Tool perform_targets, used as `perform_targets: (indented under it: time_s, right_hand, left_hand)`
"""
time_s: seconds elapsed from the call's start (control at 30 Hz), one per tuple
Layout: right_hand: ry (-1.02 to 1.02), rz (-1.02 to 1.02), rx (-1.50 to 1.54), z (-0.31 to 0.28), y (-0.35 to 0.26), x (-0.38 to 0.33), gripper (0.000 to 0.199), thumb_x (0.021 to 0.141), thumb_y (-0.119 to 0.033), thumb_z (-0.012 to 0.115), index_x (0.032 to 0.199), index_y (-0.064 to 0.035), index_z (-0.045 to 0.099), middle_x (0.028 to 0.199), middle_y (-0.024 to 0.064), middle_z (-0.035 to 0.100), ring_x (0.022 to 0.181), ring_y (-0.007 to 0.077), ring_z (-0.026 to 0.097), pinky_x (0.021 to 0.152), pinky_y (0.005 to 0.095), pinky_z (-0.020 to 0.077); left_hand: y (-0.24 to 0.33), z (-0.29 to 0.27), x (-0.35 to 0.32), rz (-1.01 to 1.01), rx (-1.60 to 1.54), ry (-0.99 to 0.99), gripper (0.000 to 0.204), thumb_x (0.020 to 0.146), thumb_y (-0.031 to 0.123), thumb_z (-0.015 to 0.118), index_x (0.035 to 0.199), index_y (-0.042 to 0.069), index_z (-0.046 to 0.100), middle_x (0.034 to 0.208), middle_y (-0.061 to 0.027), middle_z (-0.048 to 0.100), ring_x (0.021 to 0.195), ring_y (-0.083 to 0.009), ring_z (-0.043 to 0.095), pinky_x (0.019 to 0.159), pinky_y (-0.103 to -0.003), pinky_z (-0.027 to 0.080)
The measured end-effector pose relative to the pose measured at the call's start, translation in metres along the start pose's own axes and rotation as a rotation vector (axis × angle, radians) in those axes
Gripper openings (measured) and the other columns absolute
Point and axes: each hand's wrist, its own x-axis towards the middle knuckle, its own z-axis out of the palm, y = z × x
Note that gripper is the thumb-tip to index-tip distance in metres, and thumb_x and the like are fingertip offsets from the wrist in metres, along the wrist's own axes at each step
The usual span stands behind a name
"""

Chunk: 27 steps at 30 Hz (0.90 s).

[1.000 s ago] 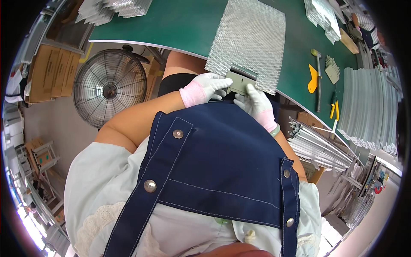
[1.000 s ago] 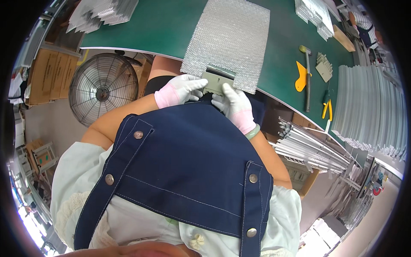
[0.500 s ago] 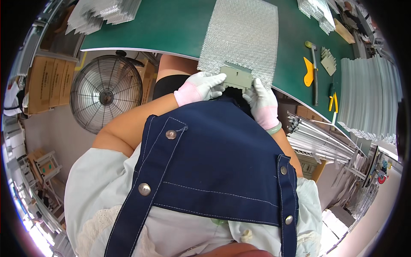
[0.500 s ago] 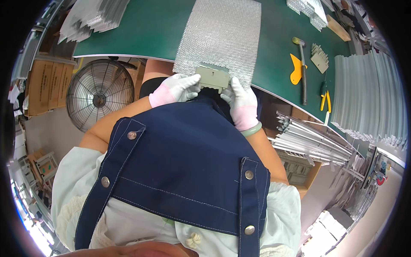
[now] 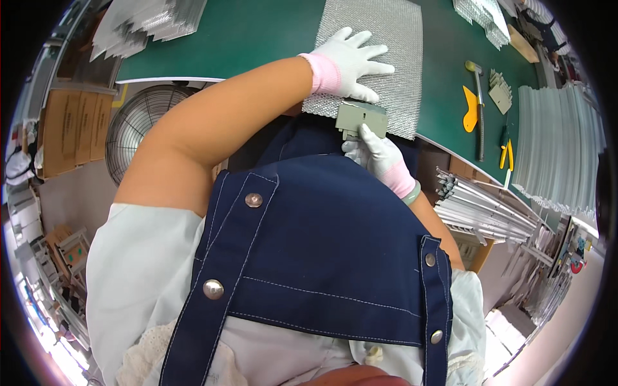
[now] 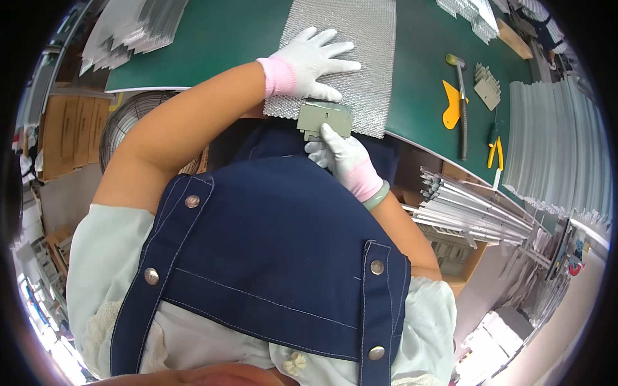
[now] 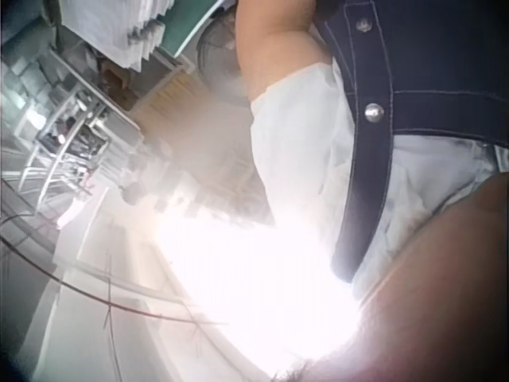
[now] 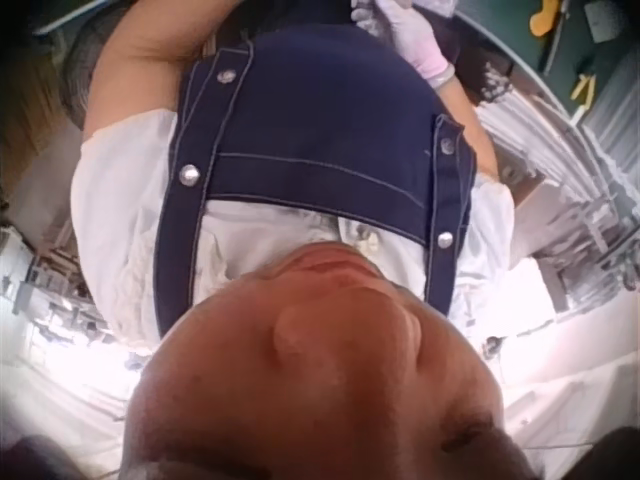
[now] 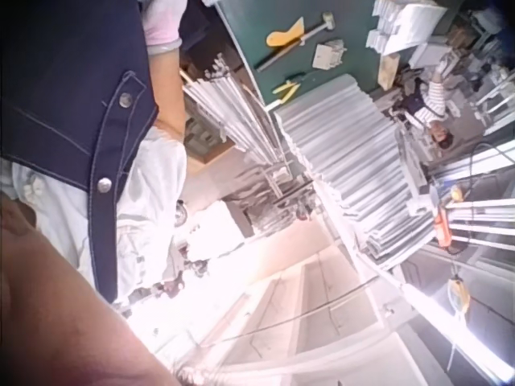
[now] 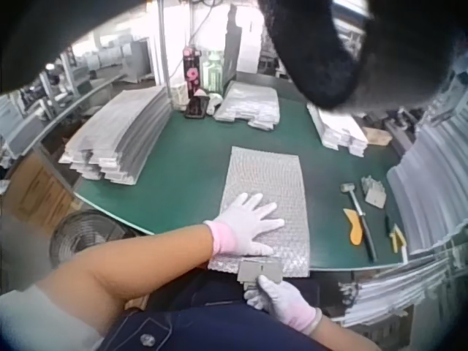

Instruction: The person assembles metal mesh panels into rectangular frames. They place a mesh sheet on a workbench, position a plastic insert, and fit metal frame pieces around the edges. The person uses a hammer to tap the frame into place and a handheld stapler to secure the mesh to the frame. The completed units are stacked on the table.

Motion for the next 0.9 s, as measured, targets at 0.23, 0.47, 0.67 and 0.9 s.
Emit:
perform_targets:
  time_s: [0.23,0.47,0.67,0.9]
  right_hand:
    - [0.093,-0.111,0.092,0.011,0.009,0.015,0.043,0.101,-0.044,0.060,0.115,-0.0029,0.058,0.083,0.0071,0.061,0.066,0.0115,0.055,0.061,0.0243,0.0460]
    - [0.205,-0.006,0.292,0.017,0.006,-0.007,0.038,0.100,-0.042,0.060,0.110,-0.0056,0.059,0.087,0.0048,0.059,0.066,0.0107,0.052,0.054,0.0235,0.0437]
    - [0.134,0.012,0.212,0.005,0.022,-0.015,0.035,0.099,-0.034,0.064,0.118,-0.0046,0.057,0.092,0.0093,0.065,0.073,0.0152,0.061,0.066,0.0291,0.0547]
    - [0.066,-0.037,0.231,-0.008,0.031,-0.005,0.040,0.099,-0.036,0.065,0.120,-0.0043,0.056,0.093,0.0111,0.064,0.075,0.0170,0.063,0.068,0.0301,0.0555]
  left_hand:
    - [0.002,0.004,0.001,-0.011,-0.003,0.002,0.074,0.087,0.067,0.057,0.150,0.030,0.045,0.159,-0.0093,0.035,0.148,-0.0377,0.026,0.118,-0.059,0.021]
    - [0.024,0.001,-0.011,-0.053,-0.030,-0.023,0.071,0.090,0.062,0.056,0.151,0.028,0.043,0.160,-0.0116,0.032,0.148,-0.0403,0.025,0.119,-0.062,0.018]
    - [0.034,0.006,-0.020,-0.033,-0.014,-0.001,0.065,0.093,0.058,0.053,0.150,0.028,0.043,0.160,-0.0128,0.033,0.147,-0.0424,0.026,0.117,-0.063,0.019]
    - [0.037,0.004,-0.021,-0.036,-0.002,-0.028,0.063,0.095,0.057,0.051,0.151,0.028,0.043,0.160,-0.0127,0.032,0.147,-0.0424,0.026,0.117,-0.064,0.020]
